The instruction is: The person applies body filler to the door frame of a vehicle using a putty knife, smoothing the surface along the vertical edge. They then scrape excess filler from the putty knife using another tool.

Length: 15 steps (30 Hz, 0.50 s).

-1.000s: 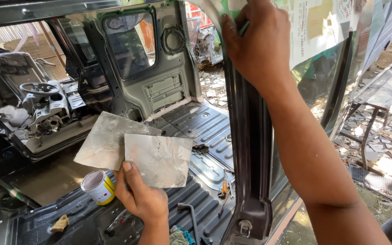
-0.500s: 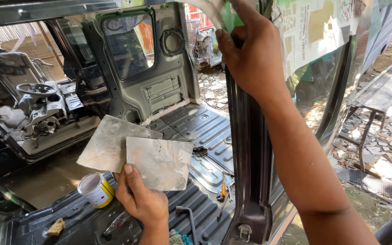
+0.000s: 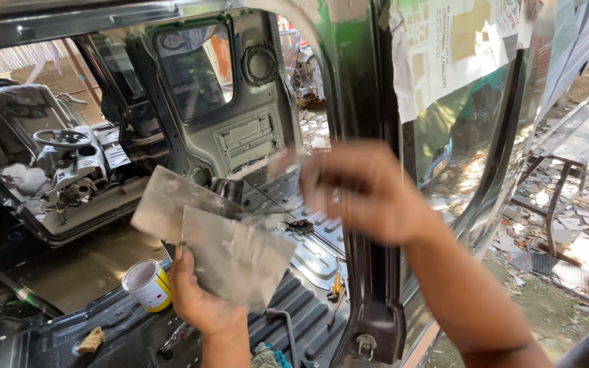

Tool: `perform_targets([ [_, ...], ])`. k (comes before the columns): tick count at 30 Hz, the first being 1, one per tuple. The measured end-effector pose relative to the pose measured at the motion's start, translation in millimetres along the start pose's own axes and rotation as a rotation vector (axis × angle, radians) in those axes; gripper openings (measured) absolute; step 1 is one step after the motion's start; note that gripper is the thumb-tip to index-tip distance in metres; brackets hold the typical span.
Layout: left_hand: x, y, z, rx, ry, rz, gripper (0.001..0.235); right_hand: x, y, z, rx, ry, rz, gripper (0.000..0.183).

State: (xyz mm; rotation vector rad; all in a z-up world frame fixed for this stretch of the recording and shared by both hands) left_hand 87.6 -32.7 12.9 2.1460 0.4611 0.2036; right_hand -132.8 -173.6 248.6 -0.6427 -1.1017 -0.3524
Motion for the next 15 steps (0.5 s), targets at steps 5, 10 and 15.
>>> perform_targets([
  [5,-74,61,-13,-0.209,-0.679,0.264,0.042,-95,68,-13,0.560,0.120,0.125,0.052],
  [10,-83,73,4,-0.488,-0.650,0.824,0.048,-127,99,-13,0.937,0.251,-0.050,0.064],
  [15,-87,83,-38,-0.601,-0.534,0.870,0.027,-108,83,3,0.445,0.194,0.077,0.043],
])
Point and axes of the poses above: each hand's wrist, its own x-axis towards the middle knuckle, its own y-axis out of the palm, z = x × y, the point moved 8 cm from there along x, towards the middle knuckle, and after that the axes turned 14 degrees about -z, right-handed, at the moved point
